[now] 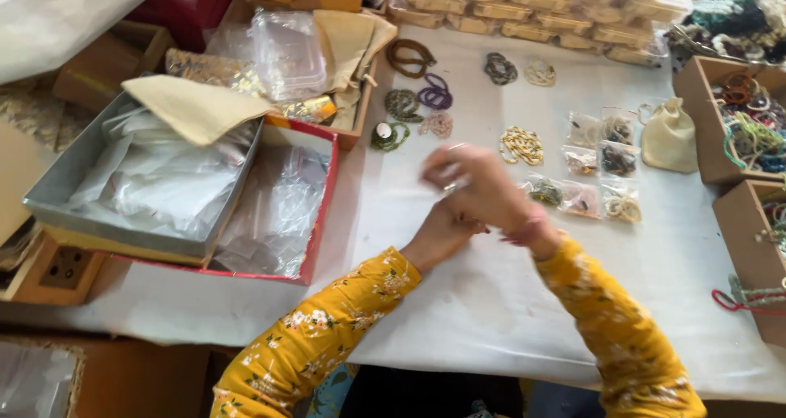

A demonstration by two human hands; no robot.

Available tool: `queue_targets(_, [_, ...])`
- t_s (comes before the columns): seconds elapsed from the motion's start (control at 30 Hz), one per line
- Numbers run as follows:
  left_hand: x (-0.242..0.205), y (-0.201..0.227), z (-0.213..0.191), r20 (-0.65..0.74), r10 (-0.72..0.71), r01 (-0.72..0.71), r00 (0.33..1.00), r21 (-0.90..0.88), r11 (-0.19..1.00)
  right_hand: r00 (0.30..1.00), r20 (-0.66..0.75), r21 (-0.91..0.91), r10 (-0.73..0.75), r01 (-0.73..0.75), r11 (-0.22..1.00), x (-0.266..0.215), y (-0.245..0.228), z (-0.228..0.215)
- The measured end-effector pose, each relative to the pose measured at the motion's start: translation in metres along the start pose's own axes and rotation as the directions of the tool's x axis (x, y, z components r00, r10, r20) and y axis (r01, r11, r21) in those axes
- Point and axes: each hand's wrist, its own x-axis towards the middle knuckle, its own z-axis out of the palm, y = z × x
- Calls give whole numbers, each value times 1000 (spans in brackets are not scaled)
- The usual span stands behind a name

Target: The recorder is seen sorting various jewelry items and placing them into small clear plastic bags.

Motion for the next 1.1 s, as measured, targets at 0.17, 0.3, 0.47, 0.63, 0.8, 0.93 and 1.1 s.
queue_targets(0.17, [9, 84, -16, -6, -236, 198, 972, -521, 830, 866, -349, 384, 360, -218, 897, -52, 35, -18])
queue_targets(0.3, [9, 42, -8, -73, -231, 151, 970, -562, 813, 814, -357, 522, 459, -233, 820, -93, 59, -4])
queue_targets(0.47, [8, 47, -14, -130, -272, 161, 953, -546, 822, 768, -276, 727, 578, -227, 648, -105, 50, 6])
queue_targets(0.63, [11, 62, -24, -47, -308, 244, 950, -499, 832, 749, -319, 783, 581, -138, 607, -106, 52, 3])
queue_targets(0.8, [9, 59, -24, -61, -322, 252, 945, -493, 833, 745, -413, 696, 524, -113, 709, -110, 67, 22])
queue_targets(0.93, [10, 68, -26, -165, -314, 203, 935, -476, 856, 798, -523, 232, 300, -205, 951, -112, 49, 27])
queue_targets(1.1, [10, 61, -33, -209, -273, 173, 939, -396, 902, 826, -560, -93, 68, -144, 985, -106, 13, 13])
